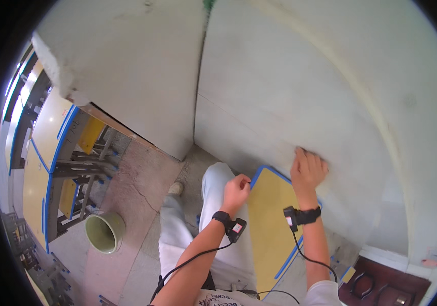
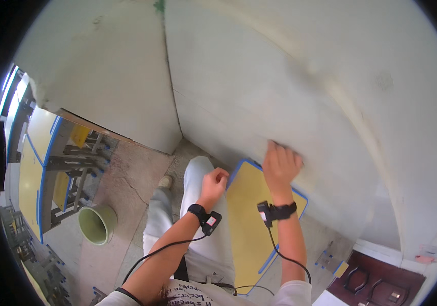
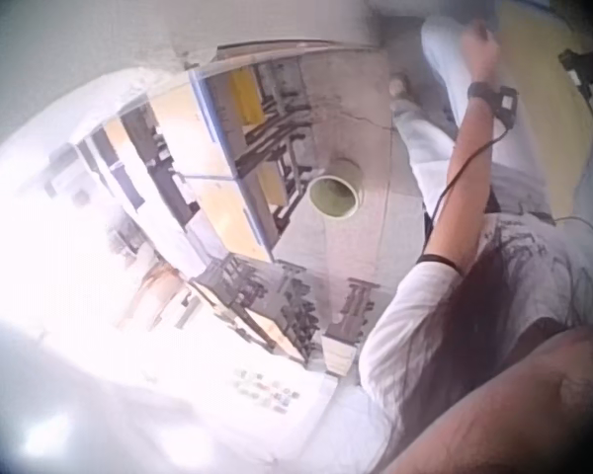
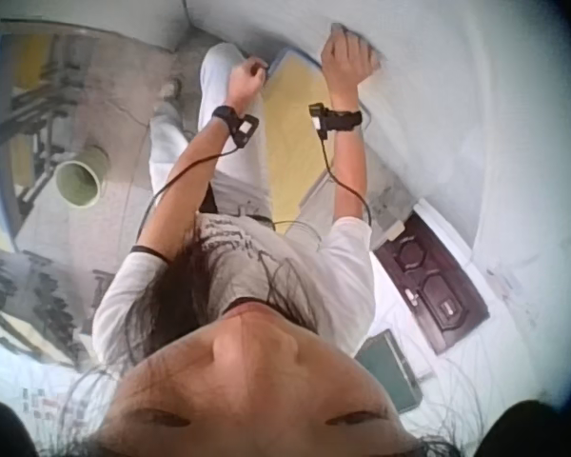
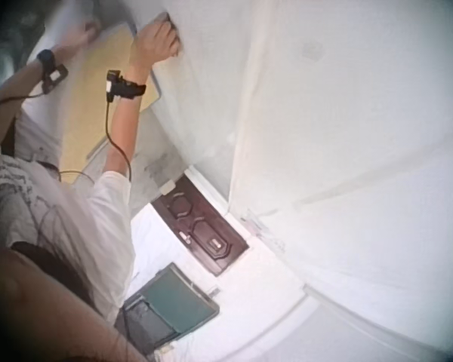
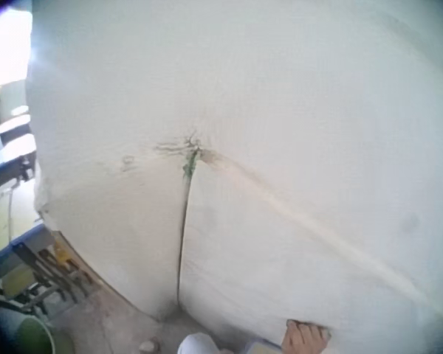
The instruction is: Sanding or cleaning a wall in a classroom using a sponge or sanding block.
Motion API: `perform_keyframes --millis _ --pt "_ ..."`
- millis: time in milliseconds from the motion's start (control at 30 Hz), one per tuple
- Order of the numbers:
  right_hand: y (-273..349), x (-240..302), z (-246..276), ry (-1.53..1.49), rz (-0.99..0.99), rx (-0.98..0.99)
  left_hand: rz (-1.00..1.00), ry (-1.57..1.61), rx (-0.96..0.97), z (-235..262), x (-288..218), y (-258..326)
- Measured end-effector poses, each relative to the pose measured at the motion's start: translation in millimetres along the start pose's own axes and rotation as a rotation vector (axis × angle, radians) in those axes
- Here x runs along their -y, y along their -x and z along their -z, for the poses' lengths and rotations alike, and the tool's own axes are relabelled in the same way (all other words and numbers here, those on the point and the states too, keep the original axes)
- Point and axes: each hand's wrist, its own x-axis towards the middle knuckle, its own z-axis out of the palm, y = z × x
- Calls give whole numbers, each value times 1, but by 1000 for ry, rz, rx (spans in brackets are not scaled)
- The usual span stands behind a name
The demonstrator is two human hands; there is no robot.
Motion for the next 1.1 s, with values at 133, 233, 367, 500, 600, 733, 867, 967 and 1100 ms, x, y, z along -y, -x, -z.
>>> perform_keyframes --millis 133,233,367,500,600,733,867,967,1100 --pt "-7 0 1 -15 52 16 -32 -29 -7 7 8 0" --pt "-3 -11 4 20 84 -9 11 2 -23 1 6 -2" --pt "-7 -2 0 -28 40 15 -42 -41 18 -4 2 0" --pt "5 -12 11 -1 36 41 -7 -7 -8 6 6 -2" --pt "2 -13 12 -26 66 40 -14 -42 16 -2 3 1" --pt "-7 -2 5 -22 55 34 -86 -126 45 0 1 2" --pt "1 -13 13 18 65 38 -49 -67 -3 3 1 3" --pt "-4 -6 4 21 61 45 -130 -121 38 -2 0 1" --pt "0 -16 9 -13 50 19 -127 -99 16 4 0 -3"
